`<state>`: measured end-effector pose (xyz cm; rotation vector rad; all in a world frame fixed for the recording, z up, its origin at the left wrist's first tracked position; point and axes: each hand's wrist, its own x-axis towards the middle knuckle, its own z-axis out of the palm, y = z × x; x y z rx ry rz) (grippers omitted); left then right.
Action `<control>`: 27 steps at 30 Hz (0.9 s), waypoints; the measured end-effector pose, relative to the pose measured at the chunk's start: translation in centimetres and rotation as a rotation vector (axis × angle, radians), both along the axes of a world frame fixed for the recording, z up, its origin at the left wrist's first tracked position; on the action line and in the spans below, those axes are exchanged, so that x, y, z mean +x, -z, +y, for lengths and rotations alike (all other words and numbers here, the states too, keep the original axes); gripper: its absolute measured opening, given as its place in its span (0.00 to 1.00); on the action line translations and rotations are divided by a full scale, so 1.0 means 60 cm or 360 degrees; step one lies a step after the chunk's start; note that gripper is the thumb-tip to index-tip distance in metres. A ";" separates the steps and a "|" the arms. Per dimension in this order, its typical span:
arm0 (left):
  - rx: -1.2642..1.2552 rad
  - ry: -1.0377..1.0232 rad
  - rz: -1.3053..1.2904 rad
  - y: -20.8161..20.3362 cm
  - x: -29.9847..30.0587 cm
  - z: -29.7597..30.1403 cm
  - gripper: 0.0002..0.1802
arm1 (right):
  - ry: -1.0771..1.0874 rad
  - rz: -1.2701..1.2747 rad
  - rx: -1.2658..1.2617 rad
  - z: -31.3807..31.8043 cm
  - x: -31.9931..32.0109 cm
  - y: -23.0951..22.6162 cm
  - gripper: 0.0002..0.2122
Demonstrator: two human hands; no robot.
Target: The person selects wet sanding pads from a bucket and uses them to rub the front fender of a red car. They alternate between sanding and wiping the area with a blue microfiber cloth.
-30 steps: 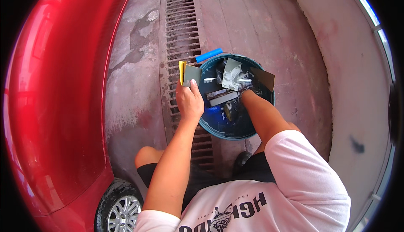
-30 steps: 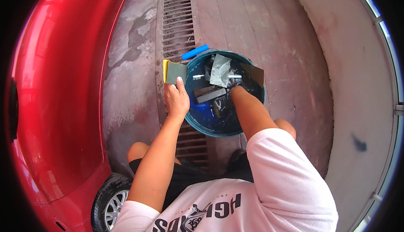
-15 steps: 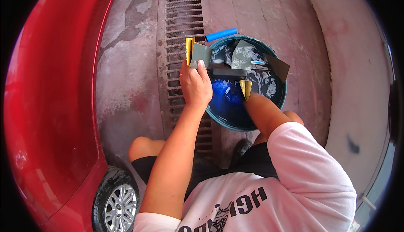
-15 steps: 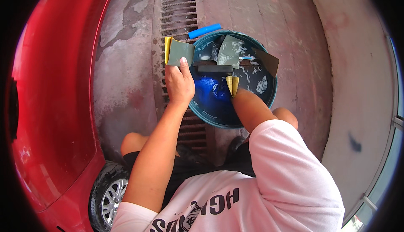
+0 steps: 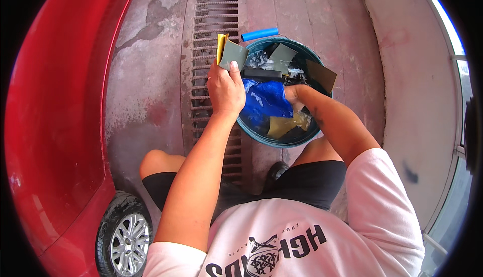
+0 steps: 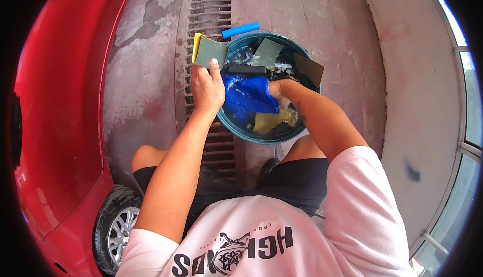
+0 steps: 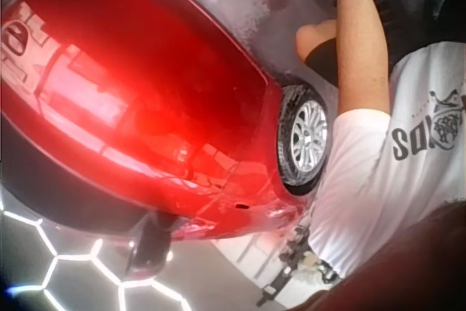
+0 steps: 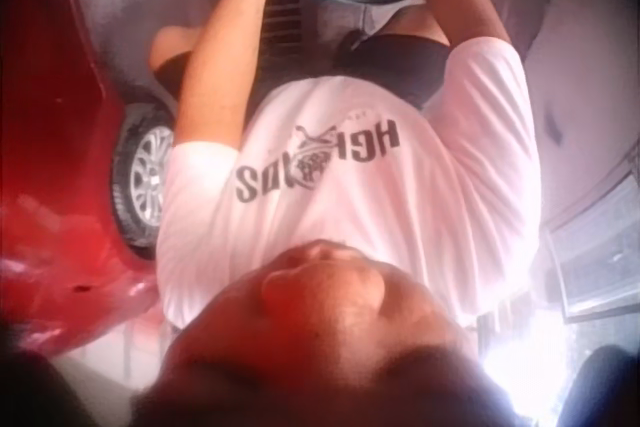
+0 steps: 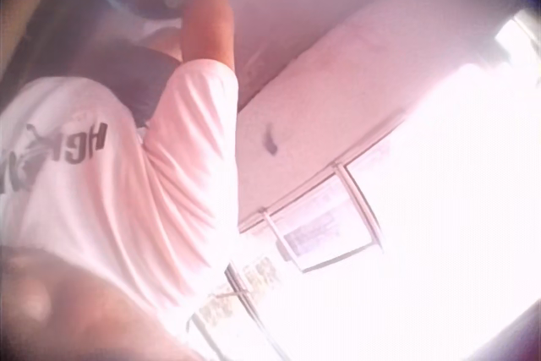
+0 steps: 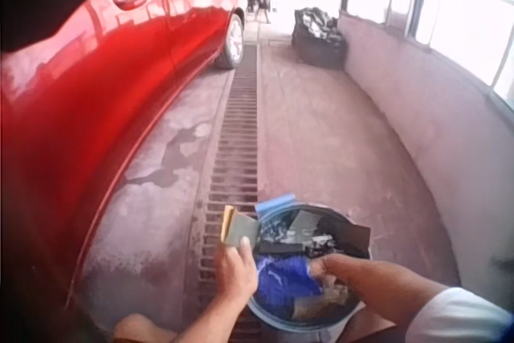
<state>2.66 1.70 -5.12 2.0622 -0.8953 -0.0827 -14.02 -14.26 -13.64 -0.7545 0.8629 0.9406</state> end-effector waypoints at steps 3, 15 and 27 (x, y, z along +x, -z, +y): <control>0.0031 -0.0014 -0.0003 -0.002 0.005 0.005 0.16 | 0.0019 -0.0285 -0.0084 0.011 0.019 -0.076 0.27; -0.0002 -0.0006 0.0033 -0.007 0.001 0.000 0.15 | 0.0265 -0.0704 -0.0005 0.013 -0.008 -0.156 0.27; 0.0013 -0.0003 0.0002 -0.010 -0.001 0.000 0.15 | 0.0584 -0.0670 0.0515 0.009 -0.035 -0.147 0.28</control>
